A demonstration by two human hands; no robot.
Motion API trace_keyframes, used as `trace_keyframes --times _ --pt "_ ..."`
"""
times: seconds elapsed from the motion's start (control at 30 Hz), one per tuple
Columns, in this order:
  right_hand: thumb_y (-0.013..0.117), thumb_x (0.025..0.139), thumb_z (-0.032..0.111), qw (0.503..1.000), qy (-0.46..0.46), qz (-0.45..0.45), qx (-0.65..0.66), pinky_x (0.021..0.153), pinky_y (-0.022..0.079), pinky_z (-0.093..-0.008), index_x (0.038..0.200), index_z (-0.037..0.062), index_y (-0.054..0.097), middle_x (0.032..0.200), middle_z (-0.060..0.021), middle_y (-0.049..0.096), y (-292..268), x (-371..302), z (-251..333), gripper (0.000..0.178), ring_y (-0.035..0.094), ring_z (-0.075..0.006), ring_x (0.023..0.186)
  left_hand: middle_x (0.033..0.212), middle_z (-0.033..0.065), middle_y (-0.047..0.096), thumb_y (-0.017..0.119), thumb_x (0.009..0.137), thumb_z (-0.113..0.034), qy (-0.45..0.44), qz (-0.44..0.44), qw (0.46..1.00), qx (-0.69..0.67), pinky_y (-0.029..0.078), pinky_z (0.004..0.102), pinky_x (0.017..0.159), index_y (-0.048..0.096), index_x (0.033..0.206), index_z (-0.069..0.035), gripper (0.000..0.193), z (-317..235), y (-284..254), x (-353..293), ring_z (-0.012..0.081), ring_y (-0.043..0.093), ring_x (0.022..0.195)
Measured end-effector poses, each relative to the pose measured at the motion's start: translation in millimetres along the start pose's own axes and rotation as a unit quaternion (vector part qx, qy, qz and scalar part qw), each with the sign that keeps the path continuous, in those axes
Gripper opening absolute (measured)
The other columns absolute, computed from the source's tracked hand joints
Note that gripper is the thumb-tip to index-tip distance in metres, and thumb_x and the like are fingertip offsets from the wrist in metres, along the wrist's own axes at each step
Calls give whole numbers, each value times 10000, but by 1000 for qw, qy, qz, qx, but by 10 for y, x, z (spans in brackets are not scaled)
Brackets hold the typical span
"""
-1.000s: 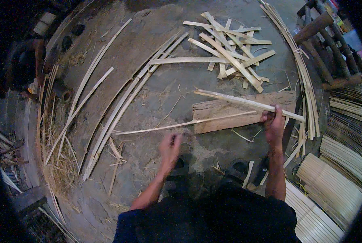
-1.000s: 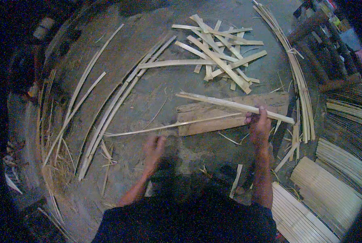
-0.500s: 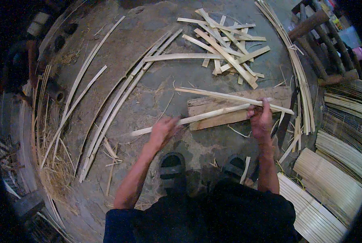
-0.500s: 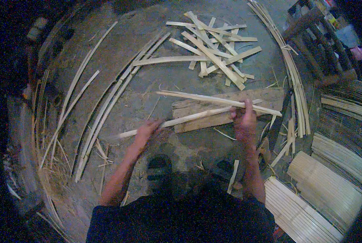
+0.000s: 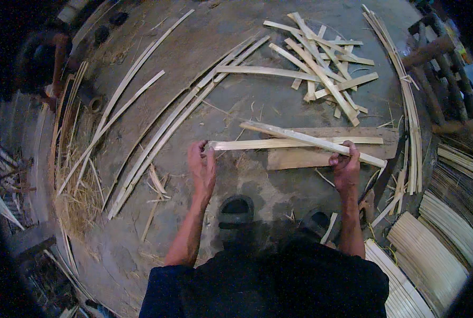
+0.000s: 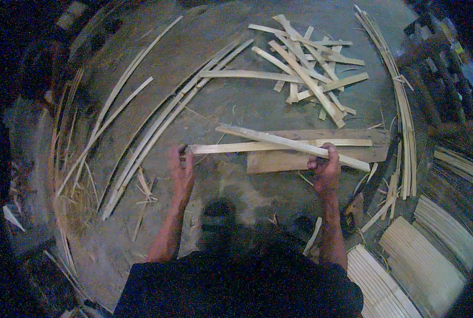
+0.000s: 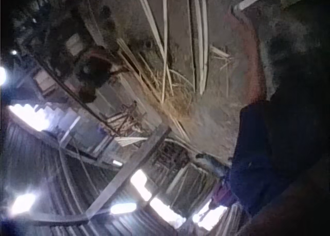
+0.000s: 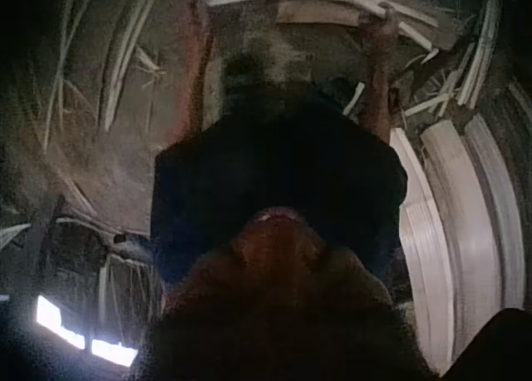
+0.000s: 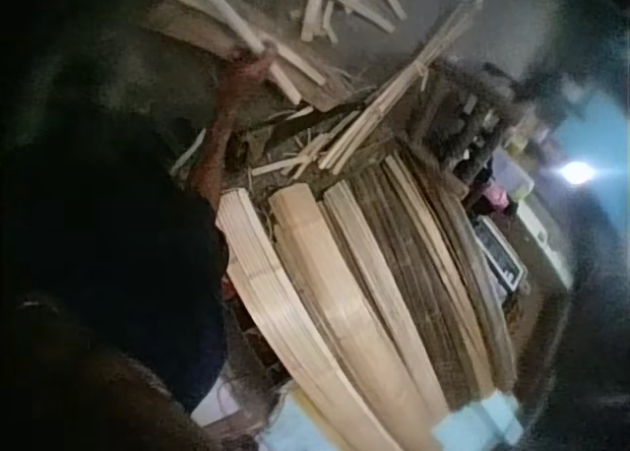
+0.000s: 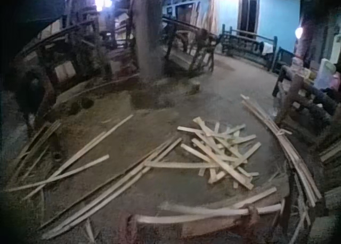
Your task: The person repeatedly picks up long bamboo strips, places them on a wooden block, and uses a machete to split them into shorter pieces. The cut pieces are set aside on the floor as the process continues.
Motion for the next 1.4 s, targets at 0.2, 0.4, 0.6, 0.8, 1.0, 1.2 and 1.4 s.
trace_keyframes --times 0.2,0.4,0.6,0.8,1.0,1.2,1.4 --pt "418 949 348 990 43 74 -109 572 416 -287 1004 120 480 711 -47 503 192 41 -382 243 473 -143 610 1060 96 612 516 945 -158 -219 14 937 -270 491 310 840 541 1156 41 291 242 117 -233 164 594 945" --pt "407 957 341 981 60 120 -143 578 420 -288 1018 115 464 759 -50 500 359 137 -551 242 495 -141 651 989 88 630 526 947 -164 -248 -43 899 -359 514 283 798 581 1110 39 266 307 263 -231 138 611 882" --pt "479 947 322 988 63 109 -87 575 433 -292 1028 95 481 765 -56 519 492 128 -583 241 532 -145 676 894 59 645 594 912 -171 -254 -57 912 -317 500 249 718 618 1035 38 244 299 309 -188 110 600 801" --pt "523 938 334 977 109 123 -134 555 486 -287 1053 44 531 801 -76 631 346 221 -716 311 600 -145 643 840 45 641 617 895 -160 -267 -102 893 -348 467 228 640 633 976 31 208 301 351 -165 84 565 714" --pt "562 922 337 979 118 82 -143 554 506 -279 968 8 569 762 -86 635 430 128 -761 333 600 -146 610 834 59 639 604 893 -120 -256 -97 893 -357 494 251 642 627 958 24 160 426 383 -172 98 582 724" --pt "569 909 400 965 142 68 -210 473 478 -287 866 -15 576 692 -87 598 341 151 -760 417 577 -151 545 855 73 625 592 891 -91 -264 -94 896 -345 506 261 621 611 971 30 146 481 416 -172 127 591 706" --pt "536 929 361 909 73 75 -404 499 467 -313 832 -22 613 688 -105 633 212 -61 -495 402 596 -170 532 904 96 620 597 887 -88 -246 -112 884 -381 517 263 647 586 1031 48 199 485 470 -181 143 597 720"
Point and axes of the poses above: each hand's wrist, its own x-axis towards the middle knuckle, its own y-axis out of the palm, z = x × y, the point moved 2 cm from there along x, towards the middle knuckle
